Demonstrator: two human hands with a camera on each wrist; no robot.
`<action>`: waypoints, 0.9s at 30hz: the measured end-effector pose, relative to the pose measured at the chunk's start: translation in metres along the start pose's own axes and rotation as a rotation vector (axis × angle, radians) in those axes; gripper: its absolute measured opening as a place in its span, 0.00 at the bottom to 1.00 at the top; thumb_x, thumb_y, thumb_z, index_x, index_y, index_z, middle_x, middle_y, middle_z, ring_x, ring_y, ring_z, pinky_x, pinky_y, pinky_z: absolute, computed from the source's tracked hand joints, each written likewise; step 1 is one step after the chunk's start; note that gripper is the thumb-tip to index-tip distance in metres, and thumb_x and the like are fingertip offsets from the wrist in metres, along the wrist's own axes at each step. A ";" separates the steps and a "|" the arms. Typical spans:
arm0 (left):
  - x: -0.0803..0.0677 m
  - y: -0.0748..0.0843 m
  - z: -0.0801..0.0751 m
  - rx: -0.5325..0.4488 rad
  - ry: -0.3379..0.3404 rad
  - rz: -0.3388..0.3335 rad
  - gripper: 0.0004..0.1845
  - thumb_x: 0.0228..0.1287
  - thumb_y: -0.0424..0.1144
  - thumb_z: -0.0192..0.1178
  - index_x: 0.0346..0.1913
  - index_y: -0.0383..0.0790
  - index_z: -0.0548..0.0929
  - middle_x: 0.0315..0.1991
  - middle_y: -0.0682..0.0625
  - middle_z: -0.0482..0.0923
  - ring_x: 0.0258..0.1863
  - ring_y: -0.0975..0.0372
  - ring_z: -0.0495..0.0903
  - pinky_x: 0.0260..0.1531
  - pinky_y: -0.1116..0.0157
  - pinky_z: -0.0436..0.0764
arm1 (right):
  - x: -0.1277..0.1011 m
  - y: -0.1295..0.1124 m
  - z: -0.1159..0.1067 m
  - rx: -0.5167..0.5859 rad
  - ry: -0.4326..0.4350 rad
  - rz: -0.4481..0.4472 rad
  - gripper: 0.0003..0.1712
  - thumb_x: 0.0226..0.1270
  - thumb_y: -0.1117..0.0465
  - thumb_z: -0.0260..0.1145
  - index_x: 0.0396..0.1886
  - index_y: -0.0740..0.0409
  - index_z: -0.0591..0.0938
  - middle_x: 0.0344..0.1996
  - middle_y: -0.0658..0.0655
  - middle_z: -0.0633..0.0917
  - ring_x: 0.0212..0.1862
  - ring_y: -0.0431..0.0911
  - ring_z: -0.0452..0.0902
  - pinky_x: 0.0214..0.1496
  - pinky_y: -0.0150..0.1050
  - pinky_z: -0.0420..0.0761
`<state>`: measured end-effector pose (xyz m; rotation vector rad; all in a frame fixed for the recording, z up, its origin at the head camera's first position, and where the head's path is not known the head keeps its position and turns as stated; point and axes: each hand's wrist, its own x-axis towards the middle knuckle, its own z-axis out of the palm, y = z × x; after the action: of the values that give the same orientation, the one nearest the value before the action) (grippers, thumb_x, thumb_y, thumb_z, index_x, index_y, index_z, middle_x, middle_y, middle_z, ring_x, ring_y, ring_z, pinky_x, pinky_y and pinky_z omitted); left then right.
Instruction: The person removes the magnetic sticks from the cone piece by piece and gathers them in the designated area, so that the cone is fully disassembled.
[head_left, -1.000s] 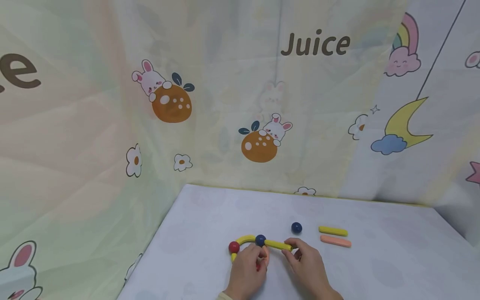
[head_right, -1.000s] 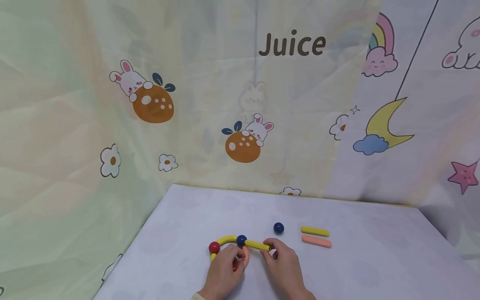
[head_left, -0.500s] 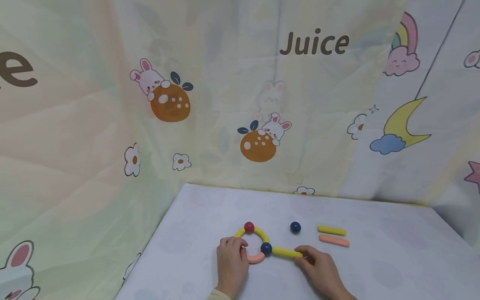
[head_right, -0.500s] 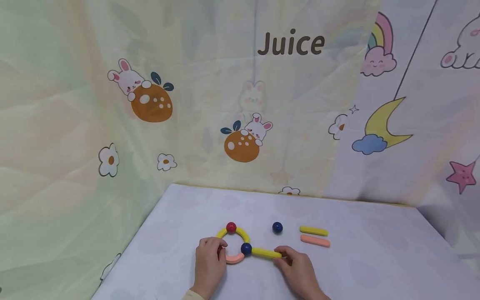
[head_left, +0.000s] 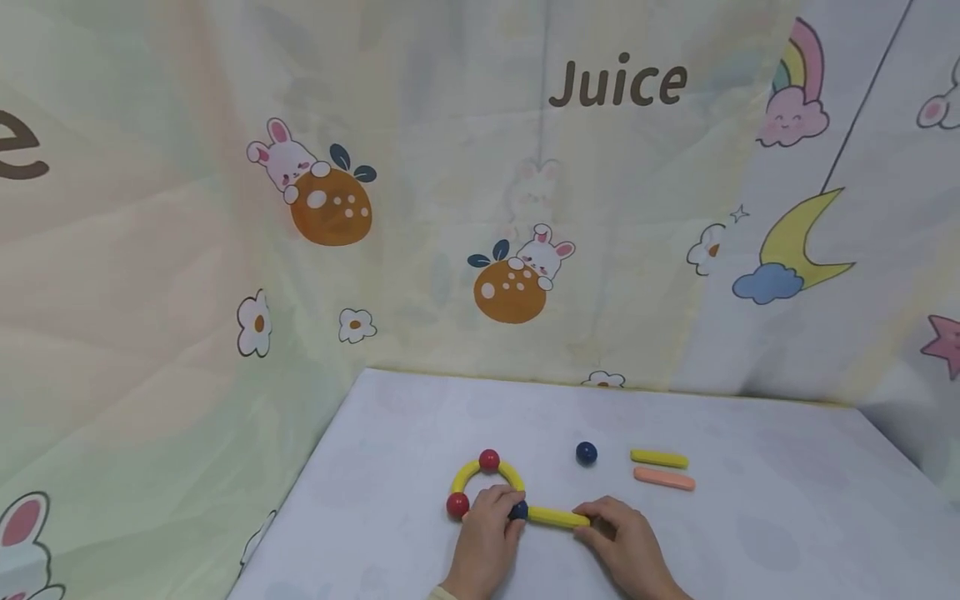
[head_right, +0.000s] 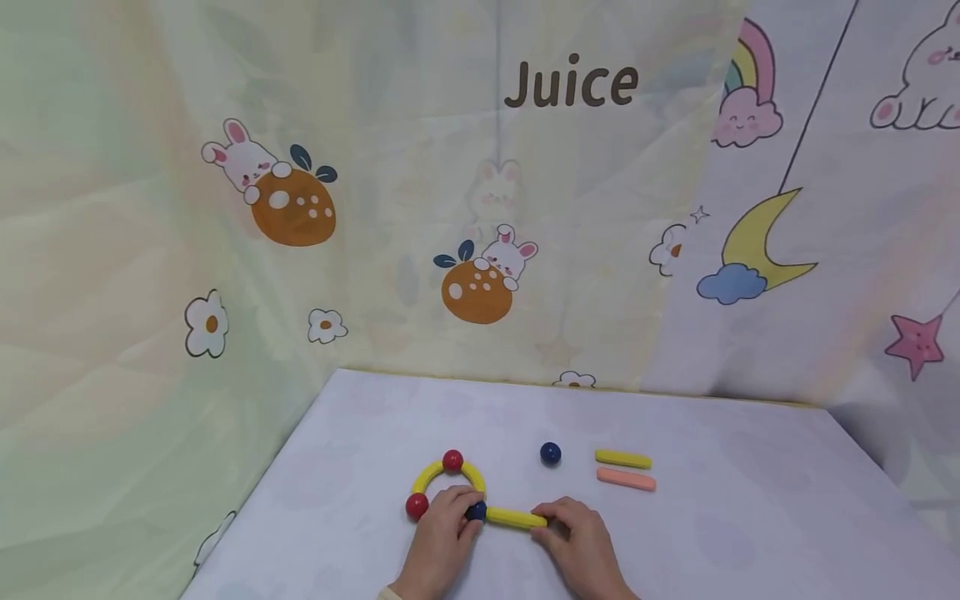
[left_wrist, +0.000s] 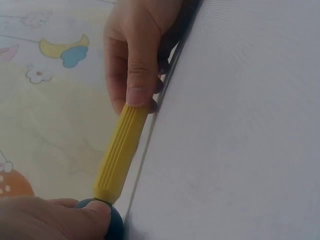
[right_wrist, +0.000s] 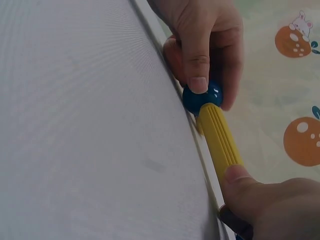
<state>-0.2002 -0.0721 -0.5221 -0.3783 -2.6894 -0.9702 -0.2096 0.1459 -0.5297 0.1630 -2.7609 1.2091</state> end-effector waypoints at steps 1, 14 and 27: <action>0.000 0.000 0.000 -0.001 0.005 -0.013 0.18 0.58 0.36 0.70 0.53 0.46 0.84 0.50 0.58 0.78 0.50 0.66 0.77 0.50 0.66 0.80 | 0.000 -0.001 0.000 -0.006 -0.004 -0.006 0.15 0.50 0.59 0.78 0.34 0.35 0.85 0.28 0.33 0.80 0.34 0.33 0.72 0.40 0.31 0.75; 0.004 -0.010 -0.004 0.013 0.119 -0.136 0.17 0.56 0.35 0.72 0.50 0.44 0.85 0.46 0.54 0.79 0.47 0.63 0.78 0.46 0.64 0.82 | 0.004 0.022 -0.026 -0.031 0.084 0.016 0.14 0.56 0.62 0.74 0.41 0.42 0.85 0.36 0.42 0.83 0.35 0.36 0.72 0.37 0.30 0.76; 0.005 -0.009 -0.003 0.021 0.106 -0.160 0.16 0.56 0.37 0.72 0.48 0.45 0.84 0.46 0.54 0.79 0.48 0.63 0.78 0.45 0.63 0.83 | 0.001 0.069 -0.076 -0.105 0.189 0.076 0.15 0.62 0.58 0.71 0.49 0.49 0.84 0.42 0.51 0.83 0.33 0.40 0.69 0.32 0.31 0.70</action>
<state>-0.2076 -0.0796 -0.5232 -0.1048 -2.6621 -0.9751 -0.2152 0.2486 -0.5287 -0.0640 -2.6783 1.0338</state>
